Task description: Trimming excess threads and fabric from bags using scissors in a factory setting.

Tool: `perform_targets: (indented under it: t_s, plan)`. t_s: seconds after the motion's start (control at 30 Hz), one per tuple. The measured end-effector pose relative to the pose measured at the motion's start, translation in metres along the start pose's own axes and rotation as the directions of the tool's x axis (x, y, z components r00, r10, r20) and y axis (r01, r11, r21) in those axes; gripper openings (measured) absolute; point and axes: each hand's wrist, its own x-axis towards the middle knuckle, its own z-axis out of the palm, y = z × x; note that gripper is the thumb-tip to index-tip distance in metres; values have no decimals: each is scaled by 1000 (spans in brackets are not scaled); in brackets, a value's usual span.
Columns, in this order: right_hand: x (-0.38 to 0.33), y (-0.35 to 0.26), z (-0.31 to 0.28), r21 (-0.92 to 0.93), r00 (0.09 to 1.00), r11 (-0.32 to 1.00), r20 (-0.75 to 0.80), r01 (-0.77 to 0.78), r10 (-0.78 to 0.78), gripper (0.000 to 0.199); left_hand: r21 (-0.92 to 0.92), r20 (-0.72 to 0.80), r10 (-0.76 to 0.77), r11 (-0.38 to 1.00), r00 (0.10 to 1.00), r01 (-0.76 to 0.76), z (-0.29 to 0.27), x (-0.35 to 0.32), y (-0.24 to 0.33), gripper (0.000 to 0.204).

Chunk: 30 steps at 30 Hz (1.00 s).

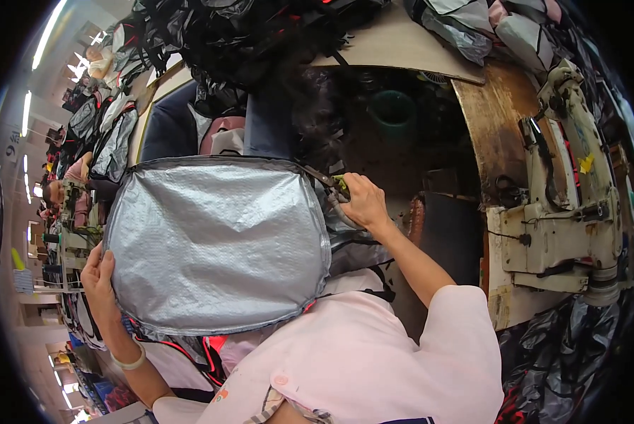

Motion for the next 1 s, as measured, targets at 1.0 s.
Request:
perform_targets:
  t_s: [1.0]
  plan:
    - [274,-186,95,102,516,543,206,834,-831,42,-246,-11,-176,955,984,168,6,31,-16,40]
